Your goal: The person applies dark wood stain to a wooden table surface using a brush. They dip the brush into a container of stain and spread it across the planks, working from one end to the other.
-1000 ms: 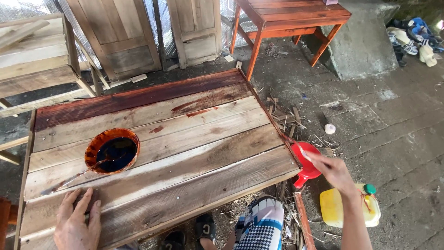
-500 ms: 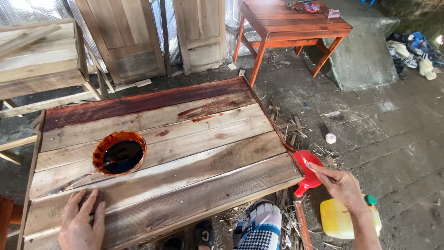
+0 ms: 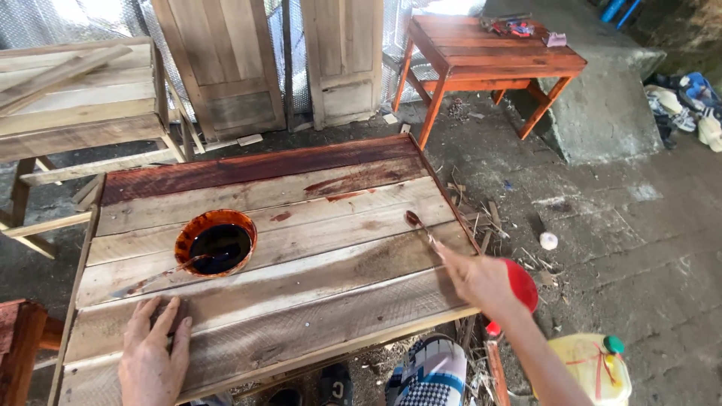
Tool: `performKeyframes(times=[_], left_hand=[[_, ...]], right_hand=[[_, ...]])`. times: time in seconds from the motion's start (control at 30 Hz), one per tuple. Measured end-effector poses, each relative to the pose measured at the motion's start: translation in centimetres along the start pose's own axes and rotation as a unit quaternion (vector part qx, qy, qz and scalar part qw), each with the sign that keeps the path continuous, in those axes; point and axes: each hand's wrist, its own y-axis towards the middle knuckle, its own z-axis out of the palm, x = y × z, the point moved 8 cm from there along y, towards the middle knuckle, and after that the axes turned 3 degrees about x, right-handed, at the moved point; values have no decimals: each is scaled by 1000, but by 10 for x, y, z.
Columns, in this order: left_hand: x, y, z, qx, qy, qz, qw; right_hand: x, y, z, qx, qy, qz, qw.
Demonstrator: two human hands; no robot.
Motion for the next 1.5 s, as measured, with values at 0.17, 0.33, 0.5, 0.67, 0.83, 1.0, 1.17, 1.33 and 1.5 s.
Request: performKeyframes(times=[0.17, 0.33, 0.5, 0.67, 0.83, 1.0, 1.17, 1.33, 1.5], left_hand=[[3, -5, -6, 39, -3, 0, 999], [3, 1, 1, -1, -13, -4, 1000], [8, 5, 2, 77, -6, -56, 995], [6, 4, 2, 40, -24, -23, 999], [11, 8, 8, 51, -10, -36, 998], [3, 9, -5, 54, -53, -20, 997], [8, 4, 0, 50, -53, -12, 997], [4, 6, -8, 36, -76, -14, 996], [7, 7, -2, 75, -67, -32, 994]], right_hand=[[0, 50, -5, -229, -63, 36, 971], [82, 81, -10, -197, -5, -161, 967], [40, 111, -16, -339, -89, 76, 933], [72, 124, -37, -156, 58, 8, 986], [83, 154, -13, -191, 9, 33, 981], [54, 177, -5, -297, 31, 60, 953], [159, 139, -11, -152, 58, -61, 985], [104, 138, -40, -298, -60, 47, 952], [248, 78, -62, -221, 80, -262, 936]])
